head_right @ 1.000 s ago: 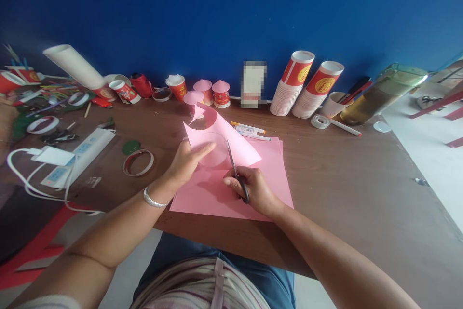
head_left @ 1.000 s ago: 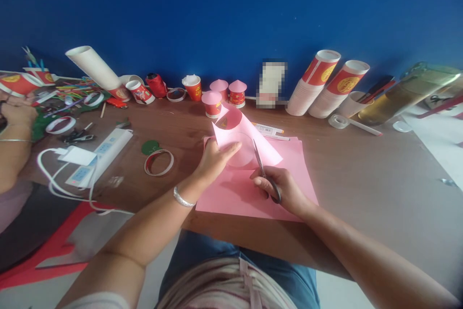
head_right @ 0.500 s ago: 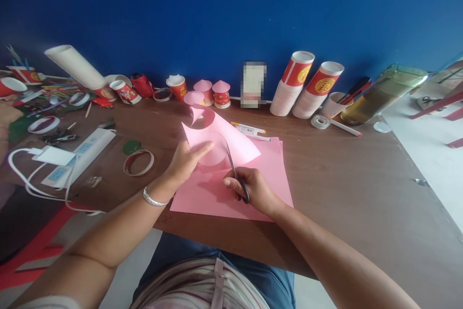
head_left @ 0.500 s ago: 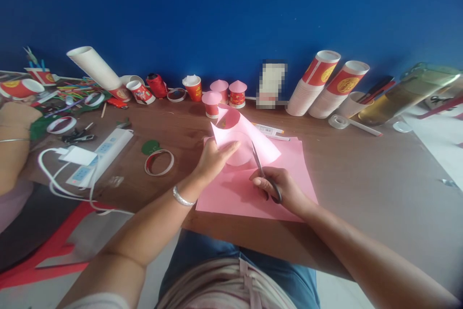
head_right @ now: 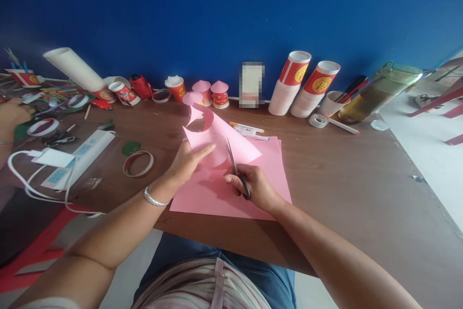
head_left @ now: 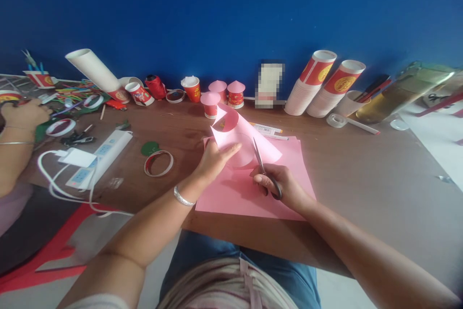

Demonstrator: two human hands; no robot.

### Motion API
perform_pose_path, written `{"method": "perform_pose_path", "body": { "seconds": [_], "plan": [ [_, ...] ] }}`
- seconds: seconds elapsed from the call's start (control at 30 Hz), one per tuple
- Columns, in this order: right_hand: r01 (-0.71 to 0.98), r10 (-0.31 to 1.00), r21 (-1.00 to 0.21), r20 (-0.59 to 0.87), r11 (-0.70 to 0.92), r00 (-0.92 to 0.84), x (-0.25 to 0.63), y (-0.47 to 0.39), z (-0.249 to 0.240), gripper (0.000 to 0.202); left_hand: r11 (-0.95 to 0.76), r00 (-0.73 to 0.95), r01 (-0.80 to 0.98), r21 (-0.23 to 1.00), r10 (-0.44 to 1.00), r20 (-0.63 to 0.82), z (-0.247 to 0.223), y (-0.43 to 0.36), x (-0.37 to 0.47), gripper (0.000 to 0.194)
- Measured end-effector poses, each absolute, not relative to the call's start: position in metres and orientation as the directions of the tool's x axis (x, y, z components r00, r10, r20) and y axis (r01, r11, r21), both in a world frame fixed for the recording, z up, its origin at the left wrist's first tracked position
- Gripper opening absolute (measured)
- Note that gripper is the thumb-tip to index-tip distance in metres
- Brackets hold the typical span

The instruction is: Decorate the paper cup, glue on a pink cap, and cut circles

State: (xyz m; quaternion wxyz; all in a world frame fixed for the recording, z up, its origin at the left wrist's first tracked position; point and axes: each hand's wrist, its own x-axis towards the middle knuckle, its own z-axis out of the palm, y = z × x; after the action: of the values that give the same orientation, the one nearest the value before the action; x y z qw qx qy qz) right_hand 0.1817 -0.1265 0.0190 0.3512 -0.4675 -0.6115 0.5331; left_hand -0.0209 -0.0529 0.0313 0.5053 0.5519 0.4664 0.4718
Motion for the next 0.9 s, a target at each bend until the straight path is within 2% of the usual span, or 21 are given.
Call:
{"method": "perform_pose_path", "body": {
  "seconds": [0.4, 0.73, 0.9],
  "plan": [
    [0.182, 0.946, -0.983, -0.058, 0.001, -0.320, 0.1857, -0.1245, 0.0140, 0.057, -0.017, 0.116, 0.053, 0.998, 0.993, 0.011, 0.0381, -0.0540, -0.0207, 0.030],
    [0.204, 0.942, -0.979, -0.063, 0.006, -0.330, 0.1866, -0.1255, 0.0171, 0.058, -0.041, 0.080, 0.054, 0.998, 0.996, 0.036, 0.0393, -0.0546, -0.0223, 0.027],
    [0.196, 0.939, -0.980, -0.057, 0.012, -0.338, 0.1876, -0.1251, 0.0156, 0.059, -0.035, 0.125, 0.061, 0.998, 0.992, 0.027, 0.0401, -0.0548, -0.0242, 0.026]
  ]
}}
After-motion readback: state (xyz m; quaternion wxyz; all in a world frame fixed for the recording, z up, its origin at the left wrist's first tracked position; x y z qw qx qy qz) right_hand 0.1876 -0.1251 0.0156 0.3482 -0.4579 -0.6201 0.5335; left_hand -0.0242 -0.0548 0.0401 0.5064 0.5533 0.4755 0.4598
